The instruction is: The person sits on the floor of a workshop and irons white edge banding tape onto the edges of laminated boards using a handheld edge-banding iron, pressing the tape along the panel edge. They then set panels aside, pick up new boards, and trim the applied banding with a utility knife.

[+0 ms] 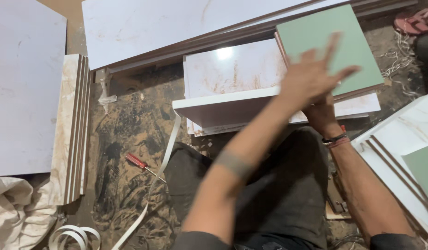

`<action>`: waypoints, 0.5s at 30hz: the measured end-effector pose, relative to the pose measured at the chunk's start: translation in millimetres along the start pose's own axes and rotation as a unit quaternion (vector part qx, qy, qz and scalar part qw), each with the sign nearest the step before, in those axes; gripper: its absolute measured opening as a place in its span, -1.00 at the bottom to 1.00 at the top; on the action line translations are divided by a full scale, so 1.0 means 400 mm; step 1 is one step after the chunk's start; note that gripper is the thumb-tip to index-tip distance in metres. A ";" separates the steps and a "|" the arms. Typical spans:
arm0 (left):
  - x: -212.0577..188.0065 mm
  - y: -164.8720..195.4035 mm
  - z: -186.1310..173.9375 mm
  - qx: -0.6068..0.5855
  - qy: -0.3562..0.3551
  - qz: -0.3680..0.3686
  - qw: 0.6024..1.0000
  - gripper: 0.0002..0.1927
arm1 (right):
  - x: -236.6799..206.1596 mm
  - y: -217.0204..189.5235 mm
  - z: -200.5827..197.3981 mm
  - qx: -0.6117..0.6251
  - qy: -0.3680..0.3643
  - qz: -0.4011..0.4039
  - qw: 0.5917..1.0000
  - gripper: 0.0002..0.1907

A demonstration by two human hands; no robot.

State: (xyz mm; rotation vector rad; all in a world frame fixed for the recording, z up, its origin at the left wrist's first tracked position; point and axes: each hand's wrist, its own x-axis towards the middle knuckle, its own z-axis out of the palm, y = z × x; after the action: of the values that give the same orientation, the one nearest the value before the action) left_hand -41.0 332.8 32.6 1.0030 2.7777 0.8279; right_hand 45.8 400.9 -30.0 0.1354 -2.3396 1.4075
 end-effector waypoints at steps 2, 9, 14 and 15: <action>0.029 0.050 0.020 0.029 0.034 0.047 0.998 0.06 | 0.018 -0.001 0.003 -0.030 -0.021 -0.018 0.999 -0.56; -0.194 -0.182 -0.196 0.075 -0.076 0.142 0.984 -0.03 | 0.015 -0.016 -0.026 0.100 -0.026 0.155 0.982 -0.59; -0.304 -0.306 -0.286 0.234 -0.111 0.096 0.961 -0.09 | 0.011 -0.045 -0.021 0.130 0.012 0.095 0.987 -0.46; -0.288 -0.282 -0.259 0.190 -0.102 0.120 0.969 -0.02 | 0.009 -0.047 -0.018 0.115 0.016 0.097 0.988 -0.46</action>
State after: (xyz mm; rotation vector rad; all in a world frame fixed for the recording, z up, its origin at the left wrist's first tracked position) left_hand -40.3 141.9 50.5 1.4156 2.7228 0.1867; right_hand 49.8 398.3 -10.1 -0.0522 -2.2054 1.7590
